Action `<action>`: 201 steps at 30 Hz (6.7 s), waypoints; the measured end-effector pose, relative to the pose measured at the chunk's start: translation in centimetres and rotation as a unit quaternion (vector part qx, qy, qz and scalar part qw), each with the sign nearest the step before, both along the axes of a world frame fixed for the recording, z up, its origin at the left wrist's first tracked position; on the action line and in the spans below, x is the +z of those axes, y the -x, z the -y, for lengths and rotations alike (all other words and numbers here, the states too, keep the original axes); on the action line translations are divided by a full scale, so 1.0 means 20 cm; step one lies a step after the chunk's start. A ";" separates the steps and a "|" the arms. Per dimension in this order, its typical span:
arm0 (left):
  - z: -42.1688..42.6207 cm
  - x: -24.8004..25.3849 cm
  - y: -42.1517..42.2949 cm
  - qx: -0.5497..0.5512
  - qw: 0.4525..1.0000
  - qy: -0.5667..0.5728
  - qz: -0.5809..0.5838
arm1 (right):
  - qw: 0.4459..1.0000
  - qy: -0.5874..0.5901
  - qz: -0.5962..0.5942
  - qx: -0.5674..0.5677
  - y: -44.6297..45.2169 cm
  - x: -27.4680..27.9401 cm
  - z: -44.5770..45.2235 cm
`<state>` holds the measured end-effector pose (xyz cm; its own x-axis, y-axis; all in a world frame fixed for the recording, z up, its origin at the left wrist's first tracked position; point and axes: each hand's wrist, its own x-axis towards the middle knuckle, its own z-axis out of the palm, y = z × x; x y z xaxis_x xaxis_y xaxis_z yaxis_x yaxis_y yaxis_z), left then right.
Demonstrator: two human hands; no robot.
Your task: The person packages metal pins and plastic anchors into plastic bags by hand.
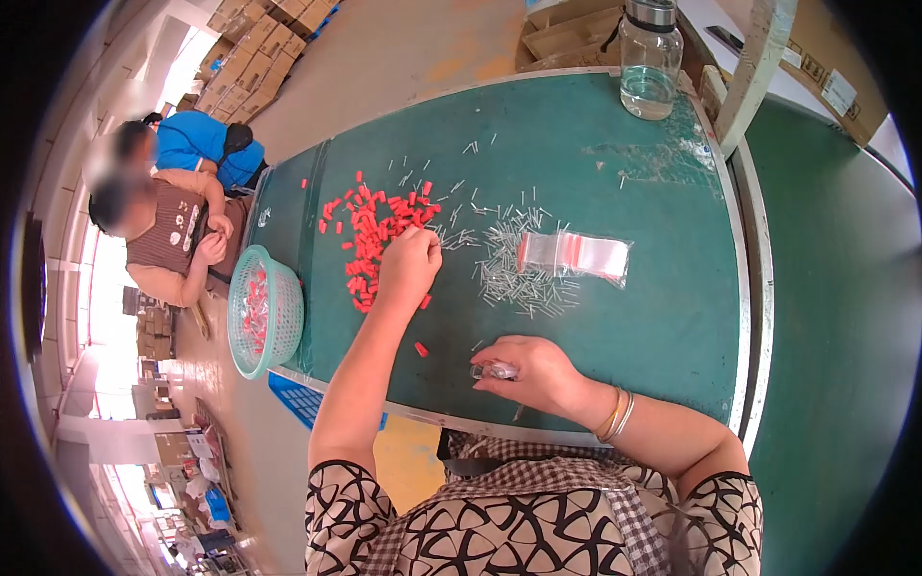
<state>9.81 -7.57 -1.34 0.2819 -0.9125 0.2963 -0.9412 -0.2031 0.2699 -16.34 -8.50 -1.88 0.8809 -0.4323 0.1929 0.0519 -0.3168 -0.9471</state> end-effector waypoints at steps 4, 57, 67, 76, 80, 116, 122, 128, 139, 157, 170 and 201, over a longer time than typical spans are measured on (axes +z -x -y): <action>0.02 0.01 -0.03 -0.037 0.995 -0.043 0.078 | 1.000 -0.018 -0.008 0.009 0.00 0.01 0.00; -0.61 0.20 0.50 -0.016 0.923 0.116 -0.366 | 0.997 -0.037 -0.044 -0.046 -0.03 0.04 -0.01; -0.58 0.08 0.54 -0.011 0.990 0.046 -0.135 | 0.991 -0.107 -0.007 -0.085 -0.01 -0.01 0.01; -0.49 0.04 0.53 0.003 0.992 -0.052 -0.115 | 0.983 -0.172 0.010 -0.059 -0.01 0.00 0.02; -0.50 0.05 0.52 0.013 0.988 0.023 -0.152 | 0.926 -0.374 0.005 -0.043 0.01 0.00 0.06; -0.32 0.04 0.18 0.123 0.980 -0.121 0.104 | 0.992 -0.121 -0.006 -0.040 -0.02 0.00 0.03; -0.33 0.04 0.12 0.038 0.998 0.003 -0.040 | 0.994 -0.087 -0.044 -0.051 -0.02 0.03 0.04; -0.50 0.28 0.53 -0.016 0.905 0.082 -0.418 | 0.994 -0.077 -0.028 -0.071 -0.03 0.02 0.02; -0.52 0.22 0.58 -0.091 0.936 0.170 -0.293 | 0.995 -0.062 -0.040 -0.074 -0.02 0.02 0.02; -0.54 0.09 0.59 -0.107 0.978 0.105 -0.143 | 0.993 -0.088 -0.029 -0.067 -0.02 0.02 0.04; -0.55 0.14 0.62 -0.091 0.963 0.106 -0.233 | 0.997 0.022 -0.018 -0.076 -0.03 0.02 0.02; -0.66 0.22 0.54 -0.103 0.985 0.126 -0.054 | 0.996 0.016 0.012 -0.083 0.00 0.01 0.01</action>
